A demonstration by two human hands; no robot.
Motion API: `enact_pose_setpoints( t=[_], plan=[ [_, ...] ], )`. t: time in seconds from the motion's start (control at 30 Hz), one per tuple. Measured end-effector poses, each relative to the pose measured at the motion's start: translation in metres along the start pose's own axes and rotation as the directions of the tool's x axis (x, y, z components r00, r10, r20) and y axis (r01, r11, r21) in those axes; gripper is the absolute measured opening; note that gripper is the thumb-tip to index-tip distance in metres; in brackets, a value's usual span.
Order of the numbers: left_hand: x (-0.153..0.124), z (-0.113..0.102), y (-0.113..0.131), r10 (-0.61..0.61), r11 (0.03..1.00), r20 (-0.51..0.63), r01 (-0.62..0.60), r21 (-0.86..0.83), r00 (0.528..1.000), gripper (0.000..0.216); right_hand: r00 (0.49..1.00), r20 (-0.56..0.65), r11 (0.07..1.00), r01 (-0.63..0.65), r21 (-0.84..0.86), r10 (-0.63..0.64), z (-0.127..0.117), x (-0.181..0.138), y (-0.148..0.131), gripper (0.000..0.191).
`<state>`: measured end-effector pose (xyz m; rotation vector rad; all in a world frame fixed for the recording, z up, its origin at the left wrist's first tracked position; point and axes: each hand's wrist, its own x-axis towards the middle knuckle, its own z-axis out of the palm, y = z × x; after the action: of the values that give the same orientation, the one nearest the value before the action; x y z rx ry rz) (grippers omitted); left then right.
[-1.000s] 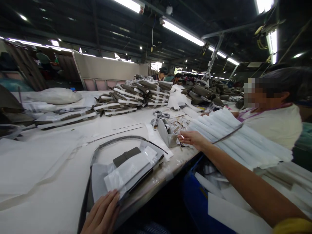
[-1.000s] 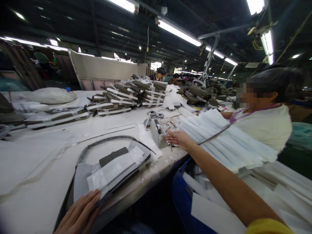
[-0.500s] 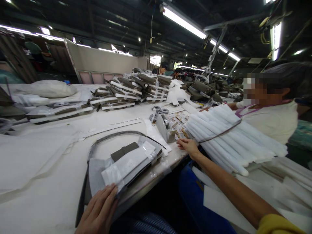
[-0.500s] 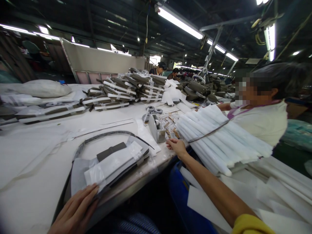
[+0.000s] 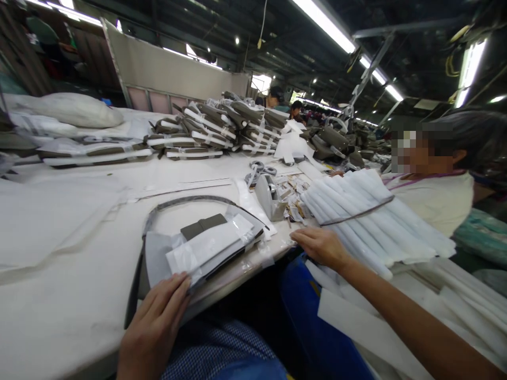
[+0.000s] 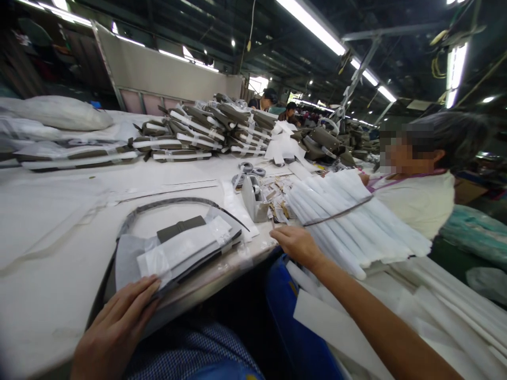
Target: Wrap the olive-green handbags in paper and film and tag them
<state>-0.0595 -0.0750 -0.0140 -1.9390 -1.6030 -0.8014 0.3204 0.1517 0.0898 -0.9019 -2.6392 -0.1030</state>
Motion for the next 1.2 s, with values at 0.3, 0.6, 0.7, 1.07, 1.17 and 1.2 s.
enact_pose_setpoints(
  t=[0.3,0.6,0.7,1.07,1.17,1.2],
  plan=[
    [0.01,-0.009,0.011,-0.129,0.99,0.0,0.129,-0.063,0.992,0.029,0.874,0.102,0.873,0.482,-0.07,-0.474,-0.001,0.045,-0.117,0.023],
    [0.012,-0.012,0.015,-0.228,0.963,0.059,0.234,-0.133,0.972,0.025,0.753,0.058,0.752,0.658,-0.032,-0.656,0.038,0.094,-0.19,0.03],
    [0.013,-0.011,0.015,-0.246,0.956,0.051,0.251,-0.154,0.968,0.022,0.752,0.076,0.751,0.659,-0.047,-0.655,0.049,0.1,-0.197,0.03],
    [0.016,-0.021,0.018,-0.294,0.904,0.133,0.32,-0.283,0.947,0.036,0.776,0.061,0.767,0.63,-0.122,-0.627,0.061,0.104,-0.209,0.025],
    [0.017,-0.02,0.02,-0.308,0.909,0.117,0.328,-0.258,0.944,0.03,0.776,0.067,0.766,0.63,-0.123,-0.627,0.06,0.104,-0.211,0.026],
    [0.017,-0.017,0.021,-0.311,0.915,0.101,0.327,-0.237,0.945,0.027,0.776,0.069,0.766,0.631,-0.125,-0.627,0.06,0.104,-0.212,0.026]
  ],
)
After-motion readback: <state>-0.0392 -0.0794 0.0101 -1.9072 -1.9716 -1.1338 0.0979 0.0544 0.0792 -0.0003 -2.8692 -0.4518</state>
